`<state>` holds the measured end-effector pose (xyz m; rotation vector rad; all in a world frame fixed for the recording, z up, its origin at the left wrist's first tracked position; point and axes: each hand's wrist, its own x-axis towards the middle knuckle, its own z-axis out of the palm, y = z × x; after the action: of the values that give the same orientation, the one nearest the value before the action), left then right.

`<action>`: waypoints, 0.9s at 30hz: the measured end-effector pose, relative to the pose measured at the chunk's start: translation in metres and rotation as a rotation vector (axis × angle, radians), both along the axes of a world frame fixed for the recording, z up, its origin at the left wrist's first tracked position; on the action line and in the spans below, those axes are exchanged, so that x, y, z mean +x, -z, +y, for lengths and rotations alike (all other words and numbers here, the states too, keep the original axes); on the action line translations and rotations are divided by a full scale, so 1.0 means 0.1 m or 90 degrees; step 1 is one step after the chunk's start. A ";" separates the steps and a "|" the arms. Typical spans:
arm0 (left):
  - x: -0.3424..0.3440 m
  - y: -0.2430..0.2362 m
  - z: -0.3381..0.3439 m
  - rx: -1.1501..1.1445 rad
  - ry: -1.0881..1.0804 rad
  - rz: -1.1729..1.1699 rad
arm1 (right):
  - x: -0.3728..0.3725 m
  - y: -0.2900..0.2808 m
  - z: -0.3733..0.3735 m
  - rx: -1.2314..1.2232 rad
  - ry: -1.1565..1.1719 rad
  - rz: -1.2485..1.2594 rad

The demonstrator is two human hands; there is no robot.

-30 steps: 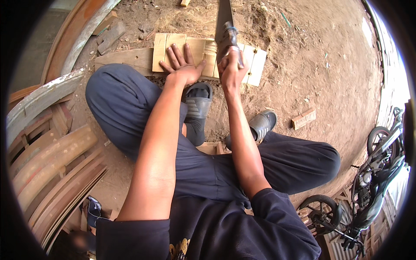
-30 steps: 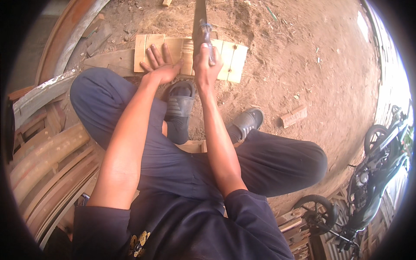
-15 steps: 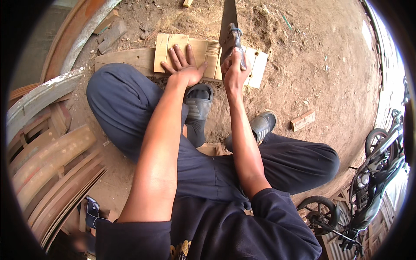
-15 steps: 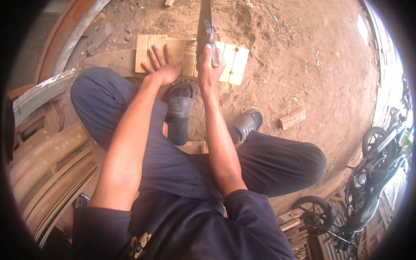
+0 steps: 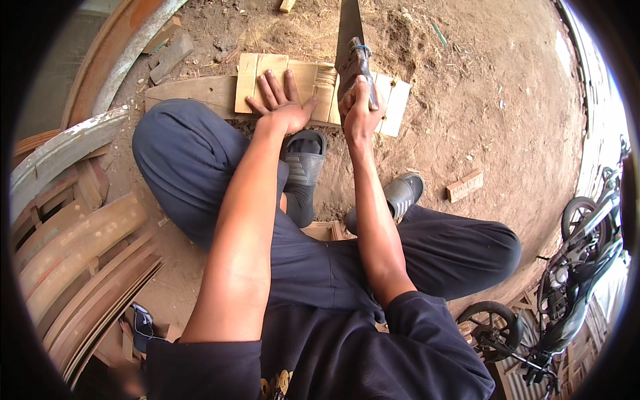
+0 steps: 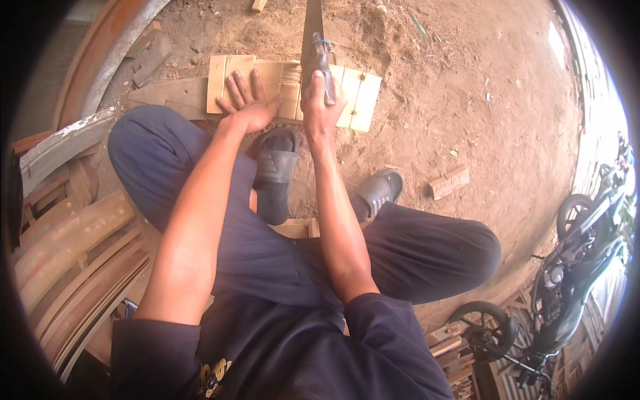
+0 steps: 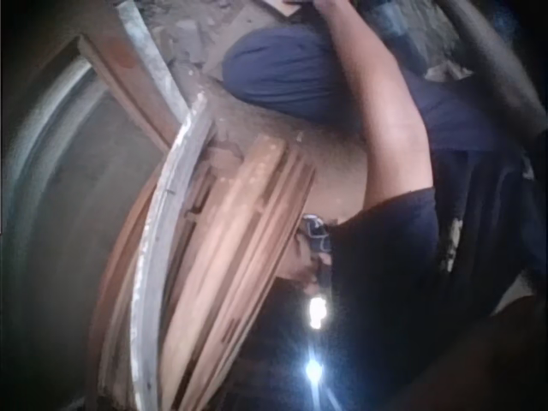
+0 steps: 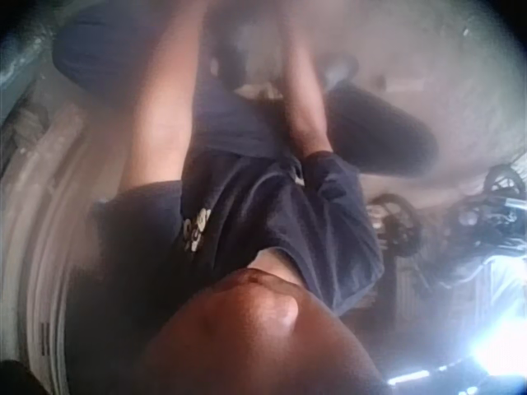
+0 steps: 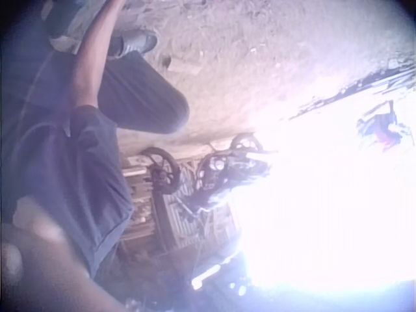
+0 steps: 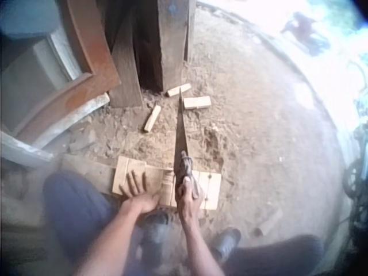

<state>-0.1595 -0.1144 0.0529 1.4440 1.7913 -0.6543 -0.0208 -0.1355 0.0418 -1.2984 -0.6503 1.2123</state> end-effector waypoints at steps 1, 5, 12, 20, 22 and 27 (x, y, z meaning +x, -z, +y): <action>0.00 0.01 0.00 0.004 0.002 -0.004 | 0.00 -0.01 0.03 -0.004 -0.006 -0.075; -0.01 0.10 -0.02 0.030 0.000 0.013 | -0.11 -0.26 -0.01 0.055 0.020 -0.067; 0.00 0.04 0.01 0.009 0.008 0.018 | -0.10 -0.07 -0.04 0.007 -0.026 -0.101; -0.02 0.09 -0.01 0.040 0.001 -0.001 | -0.07 -0.29 0.00 0.089 0.043 -0.110; -0.03 0.08 -0.03 0.025 0.000 0.011 | -0.05 -0.26 -0.02 0.092 0.010 -0.055; -0.01 0.05 -0.04 0.008 -0.010 0.001 | -0.01 0.00 -0.05 -0.024 -0.044 -0.173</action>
<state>-0.1601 -0.1189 0.0483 1.4369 1.8092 -0.6366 -0.0216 -0.1401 0.0414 -1.4973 -0.8761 1.1169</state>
